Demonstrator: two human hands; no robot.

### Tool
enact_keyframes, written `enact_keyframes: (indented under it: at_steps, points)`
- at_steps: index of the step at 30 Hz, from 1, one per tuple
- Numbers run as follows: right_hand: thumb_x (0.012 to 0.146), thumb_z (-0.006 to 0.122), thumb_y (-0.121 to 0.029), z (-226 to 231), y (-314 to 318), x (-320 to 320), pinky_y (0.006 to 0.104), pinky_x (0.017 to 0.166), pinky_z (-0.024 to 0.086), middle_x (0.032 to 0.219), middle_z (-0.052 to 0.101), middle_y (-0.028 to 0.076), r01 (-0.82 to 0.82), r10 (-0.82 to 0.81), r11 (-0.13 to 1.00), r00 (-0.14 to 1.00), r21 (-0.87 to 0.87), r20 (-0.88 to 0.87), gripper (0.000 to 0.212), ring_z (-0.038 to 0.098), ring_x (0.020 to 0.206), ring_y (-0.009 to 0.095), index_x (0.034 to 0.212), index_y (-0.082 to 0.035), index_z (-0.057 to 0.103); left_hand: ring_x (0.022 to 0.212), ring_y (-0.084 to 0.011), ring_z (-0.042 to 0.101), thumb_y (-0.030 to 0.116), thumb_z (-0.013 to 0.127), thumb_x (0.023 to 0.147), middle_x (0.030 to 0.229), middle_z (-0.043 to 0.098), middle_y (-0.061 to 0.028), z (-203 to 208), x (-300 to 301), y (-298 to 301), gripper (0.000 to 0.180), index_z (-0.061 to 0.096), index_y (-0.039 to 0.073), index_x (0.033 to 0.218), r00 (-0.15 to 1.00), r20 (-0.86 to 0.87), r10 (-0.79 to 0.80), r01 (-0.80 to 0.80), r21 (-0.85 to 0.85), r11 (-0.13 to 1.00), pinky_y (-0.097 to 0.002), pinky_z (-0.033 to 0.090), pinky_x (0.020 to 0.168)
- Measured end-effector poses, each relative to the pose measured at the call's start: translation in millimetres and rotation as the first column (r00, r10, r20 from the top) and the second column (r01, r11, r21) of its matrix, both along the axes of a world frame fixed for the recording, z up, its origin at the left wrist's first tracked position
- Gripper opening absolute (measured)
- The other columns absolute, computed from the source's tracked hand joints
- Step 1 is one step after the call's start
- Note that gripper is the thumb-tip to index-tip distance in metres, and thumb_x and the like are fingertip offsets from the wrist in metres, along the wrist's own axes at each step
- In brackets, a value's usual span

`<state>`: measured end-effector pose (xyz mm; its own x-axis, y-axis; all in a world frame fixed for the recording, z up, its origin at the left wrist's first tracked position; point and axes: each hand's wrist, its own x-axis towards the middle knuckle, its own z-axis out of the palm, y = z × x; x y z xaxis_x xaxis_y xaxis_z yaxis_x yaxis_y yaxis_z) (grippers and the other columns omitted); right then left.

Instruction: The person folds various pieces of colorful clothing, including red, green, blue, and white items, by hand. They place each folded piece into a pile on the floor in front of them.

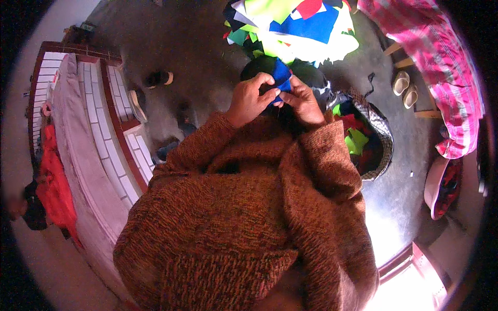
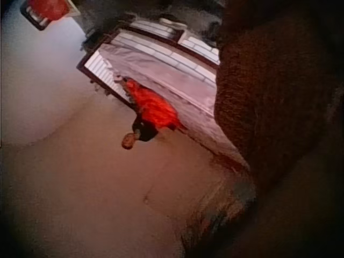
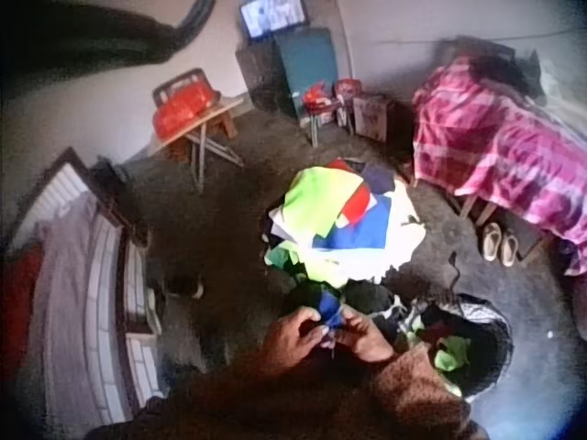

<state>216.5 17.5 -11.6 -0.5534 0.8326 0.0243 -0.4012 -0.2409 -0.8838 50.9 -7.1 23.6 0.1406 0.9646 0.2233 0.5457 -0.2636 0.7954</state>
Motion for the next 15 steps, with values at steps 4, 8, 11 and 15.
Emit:
enact_keyframes:
  at_steps: [4,8,11,15]
  points:
    - [0.080,0.048,0.010,0,0,0,0.0230,0.064,0.048,0.095,0.057,0.003,0.026,-0.024,0.998,0.999,-0.050,0.023,0.047,0.057,0.074,0.012,0.125,-0.005,0.041,0.067,-0.0292,0.059,0.010,0.063,0.077,0.077,0.058,-0.0130,0,-1,8,0.014,0.054,0.003,0.083,1.000,0.030,-0.010,0.010,-0.006,1.000,-0.0335,0.046,0.058]
    - [0.079,0.047,0.010,0,2,1,0.0231,0.063,0.047,0.100,0.055,0.005,0.098,-0.105,0.992,0.991,-0.080,-0.082,0.056,0.054,0.078,0.011,0.131,-0.006,0.036,0.065,-0.0168,0.054,0.007,0.062,0.077,0.073,0.055,-0.0077,15,-4,28,0.011,0.054,0.002,0.081,0.990,0.123,-0.066,0.056,0.083,0.995,-0.0280,0.043,0.061]
    - [0.077,0.051,0.001,6,6,3,0.0234,0.063,0.046,0.094,0.057,0.007,0.151,-0.182,0.972,0.968,-0.180,-0.171,0.053,0.055,0.073,0.013,0.128,-0.002,0.037,0.084,-0.0092,0.051,0.015,0.055,0.085,0.086,0.055,-0.0007,45,-17,49,0.013,0.056,0.004,0.093,0.905,0.426,-0.019,0.194,-0.371,0.908,-0.0252,0.041,0.077]
    - [0.076,0.050,0.003,4,12,8,0.0246,0.061,0.046,0.084,0.059,0.009,0.086,-0.157,0.961,0.952,-0.263,-0.263,0.047,0.054,0.063,0.014,0.122,-0.001,0.042,0.085,-0.0136,0.057,0.014,0.054,0.085,0.091,0.060,-0.0041,91,-5,89,0.015,0.056,0.003,0.095,0.548,0.835,0.058,0.423,-0.335,0.842,-0.0286,0.044,0.079]
